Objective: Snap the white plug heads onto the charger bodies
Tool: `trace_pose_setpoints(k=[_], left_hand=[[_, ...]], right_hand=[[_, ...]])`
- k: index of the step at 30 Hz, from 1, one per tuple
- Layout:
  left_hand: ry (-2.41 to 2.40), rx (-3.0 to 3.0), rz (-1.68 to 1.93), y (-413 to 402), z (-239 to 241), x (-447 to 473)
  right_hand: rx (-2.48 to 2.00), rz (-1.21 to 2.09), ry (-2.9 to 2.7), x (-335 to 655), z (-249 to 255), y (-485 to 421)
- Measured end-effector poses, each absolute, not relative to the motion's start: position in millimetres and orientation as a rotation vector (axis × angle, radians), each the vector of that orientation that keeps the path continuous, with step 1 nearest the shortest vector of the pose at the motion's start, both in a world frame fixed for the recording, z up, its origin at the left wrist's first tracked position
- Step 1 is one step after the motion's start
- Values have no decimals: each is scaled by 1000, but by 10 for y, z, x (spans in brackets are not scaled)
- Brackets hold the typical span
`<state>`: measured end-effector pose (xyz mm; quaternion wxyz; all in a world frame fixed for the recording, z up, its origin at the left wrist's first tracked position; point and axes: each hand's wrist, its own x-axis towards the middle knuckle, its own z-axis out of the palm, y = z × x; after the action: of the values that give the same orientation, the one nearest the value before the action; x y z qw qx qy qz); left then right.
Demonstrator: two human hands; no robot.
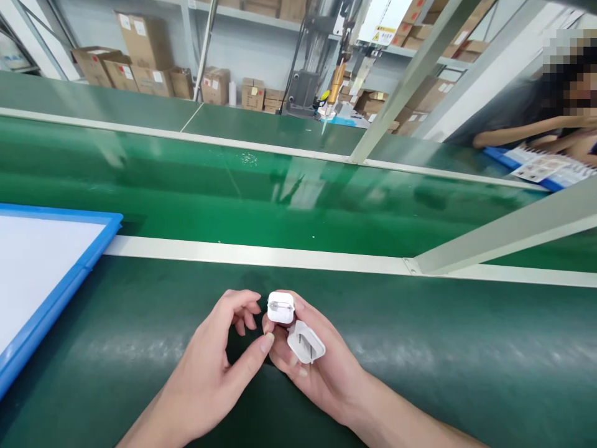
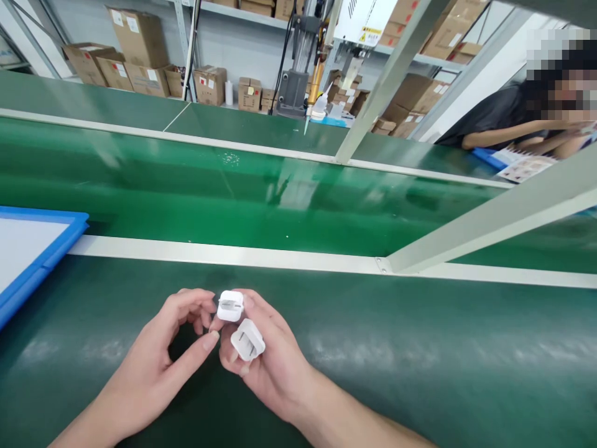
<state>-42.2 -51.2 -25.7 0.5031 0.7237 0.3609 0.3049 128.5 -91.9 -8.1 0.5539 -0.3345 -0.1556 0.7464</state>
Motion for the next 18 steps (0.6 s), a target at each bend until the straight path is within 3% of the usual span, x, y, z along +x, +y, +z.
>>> trace_pose_setpoints(k=[6,13,18], left_hand=[[791,1641,814,-511,-266,-452],[725,1628,710,-469,-198,-488],[700,1623,691,-433,-190,-477]], right_hand=[[-836,1692,-673,1333,-118,-968],[-1132,1001,-1507,1439,-91,-987],[-1145,976,-1552,1437,-111,-964]])
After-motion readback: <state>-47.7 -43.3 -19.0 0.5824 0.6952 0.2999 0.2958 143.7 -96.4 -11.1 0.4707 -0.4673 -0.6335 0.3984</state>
